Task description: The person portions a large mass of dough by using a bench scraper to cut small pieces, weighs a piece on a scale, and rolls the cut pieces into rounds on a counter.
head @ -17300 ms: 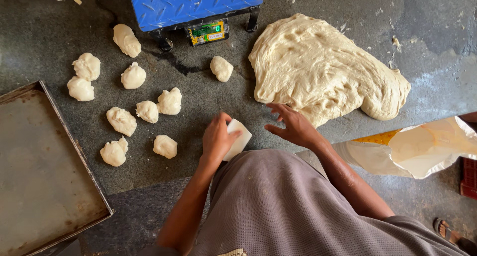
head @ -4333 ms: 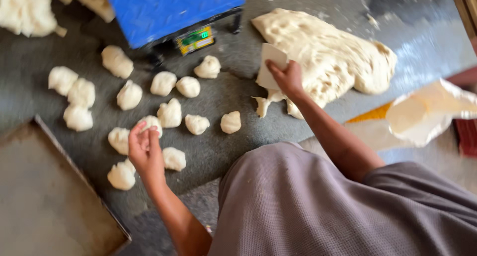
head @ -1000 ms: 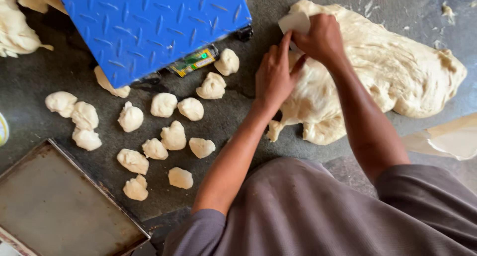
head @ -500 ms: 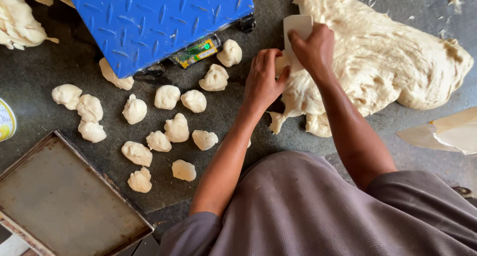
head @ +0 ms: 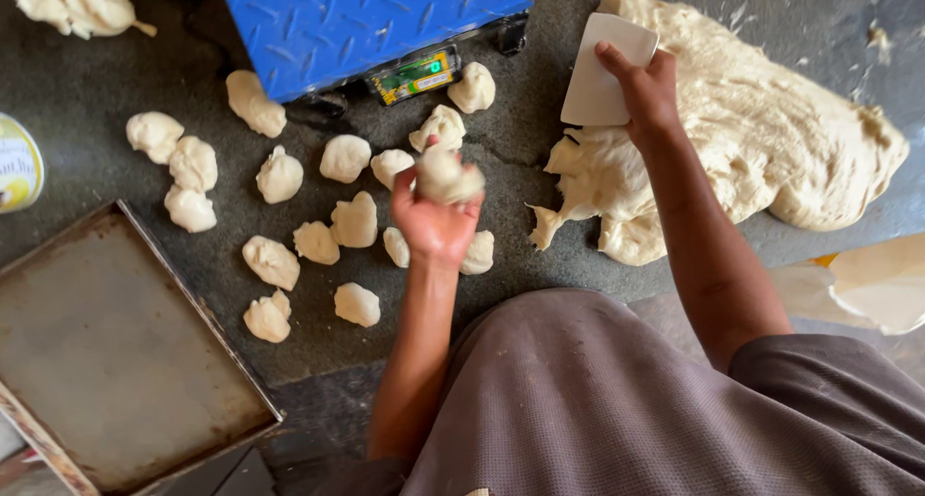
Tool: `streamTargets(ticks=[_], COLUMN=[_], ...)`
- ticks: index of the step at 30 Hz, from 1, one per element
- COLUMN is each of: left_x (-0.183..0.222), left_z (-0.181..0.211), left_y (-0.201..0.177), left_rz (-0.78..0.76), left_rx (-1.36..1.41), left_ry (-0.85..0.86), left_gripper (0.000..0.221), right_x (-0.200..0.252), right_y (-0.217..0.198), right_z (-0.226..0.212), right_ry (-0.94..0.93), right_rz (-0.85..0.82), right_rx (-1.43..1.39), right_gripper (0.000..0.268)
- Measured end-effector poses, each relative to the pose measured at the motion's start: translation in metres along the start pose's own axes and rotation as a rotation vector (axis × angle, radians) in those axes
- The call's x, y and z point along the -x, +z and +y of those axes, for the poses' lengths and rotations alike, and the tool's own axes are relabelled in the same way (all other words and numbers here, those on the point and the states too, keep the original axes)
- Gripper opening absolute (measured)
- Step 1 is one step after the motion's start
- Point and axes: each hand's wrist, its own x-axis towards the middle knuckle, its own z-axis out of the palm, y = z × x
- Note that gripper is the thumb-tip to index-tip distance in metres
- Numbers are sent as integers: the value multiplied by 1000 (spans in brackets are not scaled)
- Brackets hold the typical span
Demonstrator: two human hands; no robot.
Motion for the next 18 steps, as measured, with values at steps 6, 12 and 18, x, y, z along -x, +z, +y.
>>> streamTargets(ticks=[6,12,18], left_x=[37,65,71], left_z=[34,37,20], left_y=[10,29,12], left_rz=[-368,-222,36], left_rx=[136,-221,-660], left_ry=[12,53,155], left_gripper=[47,48,50], right_x=[-2,4,25], right_y=[5,4,-2], right_z=[11,18,21], right_ry=[6,-9,-69], right_rz=[53,105,106], right_rx=[104,147,173], right_gripper=[47,48,44])
